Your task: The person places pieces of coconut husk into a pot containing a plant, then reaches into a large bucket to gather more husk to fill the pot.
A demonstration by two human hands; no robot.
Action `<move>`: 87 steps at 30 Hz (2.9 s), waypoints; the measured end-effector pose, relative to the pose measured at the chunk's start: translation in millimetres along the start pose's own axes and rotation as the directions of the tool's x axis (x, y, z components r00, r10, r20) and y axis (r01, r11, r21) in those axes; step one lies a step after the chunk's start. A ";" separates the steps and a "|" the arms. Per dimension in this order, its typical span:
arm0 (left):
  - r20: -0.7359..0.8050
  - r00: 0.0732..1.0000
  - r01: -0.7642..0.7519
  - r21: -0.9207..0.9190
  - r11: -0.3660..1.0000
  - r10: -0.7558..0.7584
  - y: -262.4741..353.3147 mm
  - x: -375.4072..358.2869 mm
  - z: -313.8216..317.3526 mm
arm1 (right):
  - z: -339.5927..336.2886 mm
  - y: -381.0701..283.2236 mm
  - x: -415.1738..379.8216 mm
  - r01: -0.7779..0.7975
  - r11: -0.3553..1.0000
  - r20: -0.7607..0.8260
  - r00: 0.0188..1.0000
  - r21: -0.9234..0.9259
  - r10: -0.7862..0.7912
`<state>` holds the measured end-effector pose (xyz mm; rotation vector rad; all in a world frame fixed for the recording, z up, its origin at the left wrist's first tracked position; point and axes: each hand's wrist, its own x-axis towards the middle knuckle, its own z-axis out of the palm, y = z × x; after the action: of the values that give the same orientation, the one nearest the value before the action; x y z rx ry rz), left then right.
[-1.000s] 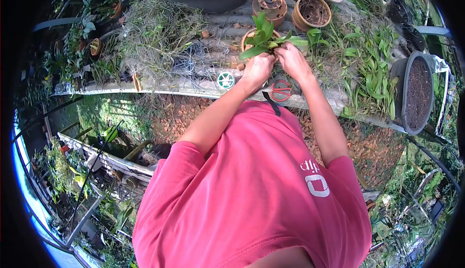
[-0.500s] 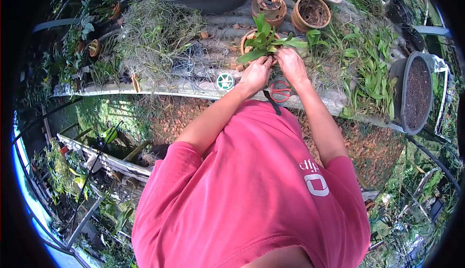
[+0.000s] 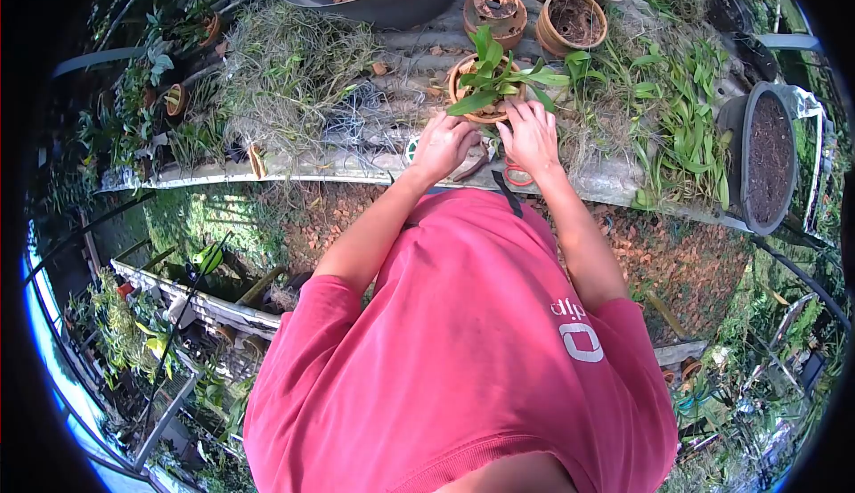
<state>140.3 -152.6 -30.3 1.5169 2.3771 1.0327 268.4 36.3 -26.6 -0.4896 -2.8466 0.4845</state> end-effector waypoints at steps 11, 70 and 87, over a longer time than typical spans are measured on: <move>0.348 0.873 0.350 0.039 0.936 -0.341 -67.7 -62.5 -25.2 | 4.0 -77.7 -10.4 -0.017 0.918 0.129 0.991 0.397 -0.037; 0.467 0.867 0.256 -0.116 0.960 -0.175 -247.1 110.8 70.9 | 218.5 -109.0 -9.2 -0.790 0.545 -0.069 0.550 0.281 0.832; 0.249 0.947 0.279 -0.312 0.908 -0.205 -201.0 53.1 30.4 | 229.2 -116.5 1.4 -0.604 0.712 0.036 0.771 0.359 0.636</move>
<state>-21.9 -145.1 -163.6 1.1128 2.0432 1.0948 174.2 -131.7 -196.8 -1.3657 -2.3522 1.0307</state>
